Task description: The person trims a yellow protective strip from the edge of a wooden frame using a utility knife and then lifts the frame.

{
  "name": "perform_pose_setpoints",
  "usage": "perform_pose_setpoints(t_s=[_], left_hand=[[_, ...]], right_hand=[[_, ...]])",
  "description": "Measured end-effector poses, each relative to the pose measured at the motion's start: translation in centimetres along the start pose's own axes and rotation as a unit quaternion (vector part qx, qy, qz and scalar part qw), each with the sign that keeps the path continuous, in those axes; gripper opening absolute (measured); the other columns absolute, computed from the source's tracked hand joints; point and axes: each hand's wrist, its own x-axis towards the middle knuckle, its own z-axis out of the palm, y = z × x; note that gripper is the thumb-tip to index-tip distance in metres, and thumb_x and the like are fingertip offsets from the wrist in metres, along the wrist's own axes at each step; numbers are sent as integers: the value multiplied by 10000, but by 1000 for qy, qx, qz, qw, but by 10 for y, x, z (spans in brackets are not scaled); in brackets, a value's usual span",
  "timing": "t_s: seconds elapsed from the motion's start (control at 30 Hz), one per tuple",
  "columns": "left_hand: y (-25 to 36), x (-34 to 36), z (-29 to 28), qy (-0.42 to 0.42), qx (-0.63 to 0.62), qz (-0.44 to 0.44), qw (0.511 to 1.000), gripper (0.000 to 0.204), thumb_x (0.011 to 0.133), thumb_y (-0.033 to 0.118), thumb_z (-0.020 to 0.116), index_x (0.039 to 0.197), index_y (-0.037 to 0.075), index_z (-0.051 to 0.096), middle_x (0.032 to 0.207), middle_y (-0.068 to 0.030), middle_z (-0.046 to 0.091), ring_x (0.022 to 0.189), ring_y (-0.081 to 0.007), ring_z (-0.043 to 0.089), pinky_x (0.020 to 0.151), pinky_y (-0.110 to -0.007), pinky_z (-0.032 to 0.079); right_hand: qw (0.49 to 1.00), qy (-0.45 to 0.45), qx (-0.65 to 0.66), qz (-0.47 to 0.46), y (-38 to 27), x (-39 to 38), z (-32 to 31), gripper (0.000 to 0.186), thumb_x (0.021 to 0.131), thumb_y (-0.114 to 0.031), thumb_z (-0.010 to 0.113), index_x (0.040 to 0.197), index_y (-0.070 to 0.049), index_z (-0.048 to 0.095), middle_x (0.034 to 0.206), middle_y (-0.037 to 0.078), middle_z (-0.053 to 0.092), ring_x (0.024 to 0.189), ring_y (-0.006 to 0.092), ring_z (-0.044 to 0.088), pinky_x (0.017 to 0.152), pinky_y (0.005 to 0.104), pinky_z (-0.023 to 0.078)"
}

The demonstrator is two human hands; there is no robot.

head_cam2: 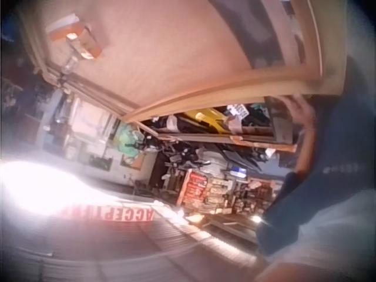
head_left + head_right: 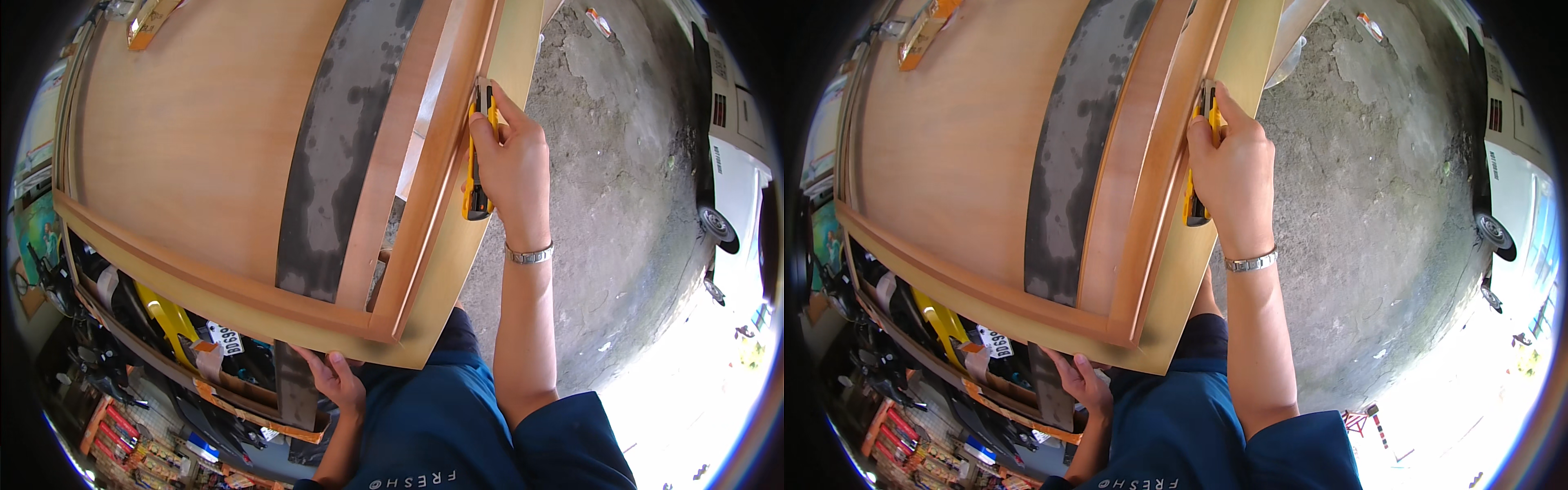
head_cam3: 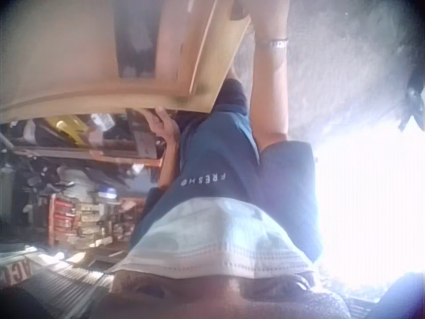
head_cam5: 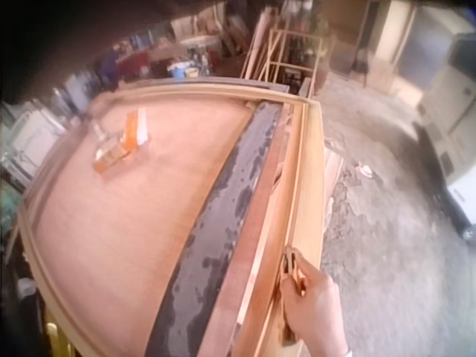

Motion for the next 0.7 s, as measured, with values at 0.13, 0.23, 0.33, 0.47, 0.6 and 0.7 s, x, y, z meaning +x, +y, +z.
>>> perform_pose_setpoints(t_s=[0.13, 0.23, 0.33, 0.47, 0.6, 0.7], left_hand=[[-1, 0, 2, 2, -11, 6, 1000, 653, 1036, 81, 401, 1578, 1, 45, 789, -56, 588, 590, -91, 495, 555, -224, 448], [-4, 0, 1, -2, -12, 8, 1000, 655, 1040, 87, 398, 1578, 6, 33, 779, -58, 582, 576, -95, 491, 542, -228, 447], [-4, 0, 0, -3, -13, 11, 1000, 657, 1043, 95, 397, 1579, 8, 26, 779, -59, 583, 572, -101, 494, 538, -232, 450], [-1, 1, 2, 2, -13, 8, 1000, 655, 1045, 100, 392, 1578, 9, 23, 763, -62, 584, 571, -105, 505, 539, -233, 456], [-4, 0, 1, -2, -14, 5, 1000, 667, 1044, 113, 402, 1576, 5, 14, 749, -61, 584, 575, -108, 514, 549, -231, 459], [-6, 0, -2, -9, -12, 6, 1000, 679, 1042, 122, 410, 1575, 3, 7, 731, -59, 580, 576, -109, 518, 557, -230, 461]], right_hand=[[1000, 1, 7, 4, 5, -8, 1, 472, 911, -164, 595, 1340, 32, 574, 562, 87, 555, 491, 111, 537, 506, 302, 457], [1000, 0, 7, 11, 3, -15, 2, 477, 912, -166, 597, 1346, 31, 569, 557, 79, 547, 486, 105, 523, 504, 301, 454], [1000, -3, -12, 6, 1, -21, 1, 482, 913, -169, 599, 1351, 29, 564, 556, 80, 542, 484, 106, 514, 504, 306, 455], [1000, -2, -12, 18, 1, -29, 2, 486, 914, -176, 600, 1357, 20, 563, 550, 84, 525, 486, 114, 510, 510, 311, 454], [1000, 4, -25, 8, 2, -37, 2, 485, 917, -182, 599, 1360, 11, 563, 548, 89, 505, 492, 119, 500, 513, 309, 440], [999, 1, -35, 14, -1, -44, 1, 483, 915, -174, 602, 1360, 10, 563, 555, 92, 502, 494, 118, 487, 511, 307, 429]])
